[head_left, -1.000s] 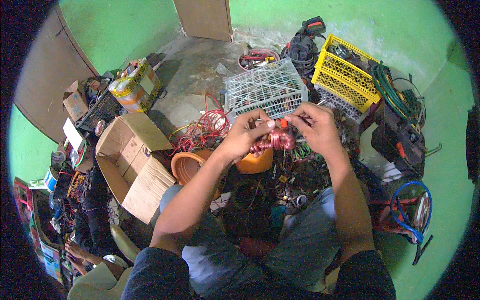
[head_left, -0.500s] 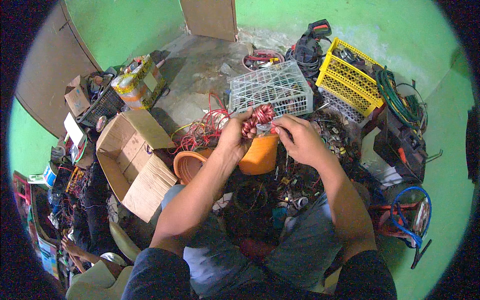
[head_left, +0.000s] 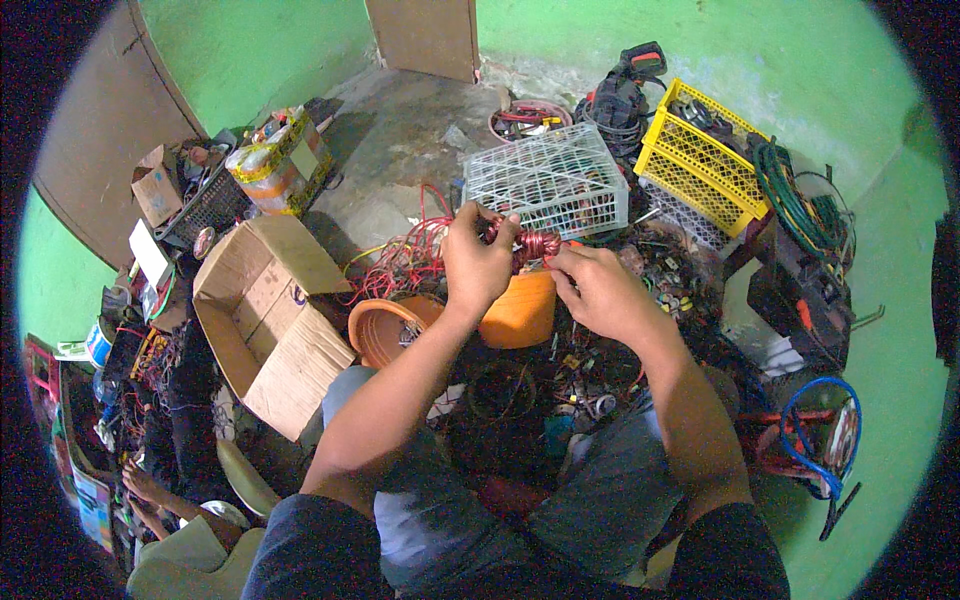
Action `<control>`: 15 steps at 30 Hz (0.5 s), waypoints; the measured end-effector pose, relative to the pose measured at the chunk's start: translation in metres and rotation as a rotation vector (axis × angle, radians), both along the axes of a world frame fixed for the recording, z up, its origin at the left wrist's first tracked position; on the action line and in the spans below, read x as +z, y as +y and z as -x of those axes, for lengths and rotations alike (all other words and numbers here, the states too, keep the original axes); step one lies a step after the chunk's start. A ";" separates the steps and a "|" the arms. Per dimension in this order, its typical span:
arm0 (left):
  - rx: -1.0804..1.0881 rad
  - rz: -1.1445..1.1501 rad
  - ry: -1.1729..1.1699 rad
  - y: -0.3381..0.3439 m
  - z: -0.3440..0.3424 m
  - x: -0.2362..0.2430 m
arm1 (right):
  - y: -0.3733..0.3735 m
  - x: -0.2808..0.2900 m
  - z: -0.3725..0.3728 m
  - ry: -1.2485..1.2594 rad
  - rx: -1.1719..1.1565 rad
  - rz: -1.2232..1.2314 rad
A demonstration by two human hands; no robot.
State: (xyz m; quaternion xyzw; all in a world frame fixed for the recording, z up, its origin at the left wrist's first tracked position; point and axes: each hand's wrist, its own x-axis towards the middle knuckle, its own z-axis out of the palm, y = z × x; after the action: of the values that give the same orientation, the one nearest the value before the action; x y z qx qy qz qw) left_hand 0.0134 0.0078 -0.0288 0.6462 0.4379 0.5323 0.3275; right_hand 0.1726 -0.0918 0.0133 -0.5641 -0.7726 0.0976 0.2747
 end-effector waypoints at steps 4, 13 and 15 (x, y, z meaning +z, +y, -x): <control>-0.094 -0.019 0.180 -0.013 -0.004 0.020 | -0.008 0.008 -0.010 -0.061 0.041 0.013; -0.270 -0.316 0.351 -0.014 -0.006 0.005 | -0.015 0.023 -0.027 0.132 0.003 -0.082; -0.359 -0.245 0.350 -0.021 -0.008 0.016 | -0.012 0.019 -0.033 0.160 -0.018 -0.090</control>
State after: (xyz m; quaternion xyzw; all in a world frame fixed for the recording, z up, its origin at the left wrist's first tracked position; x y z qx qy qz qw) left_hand 0.0212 -0.0128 -0.0131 0.8303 0.2987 0.3951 0.2554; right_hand 0.2052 -0.1042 0.0325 -0.5486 -0.7465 0.1050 0.3616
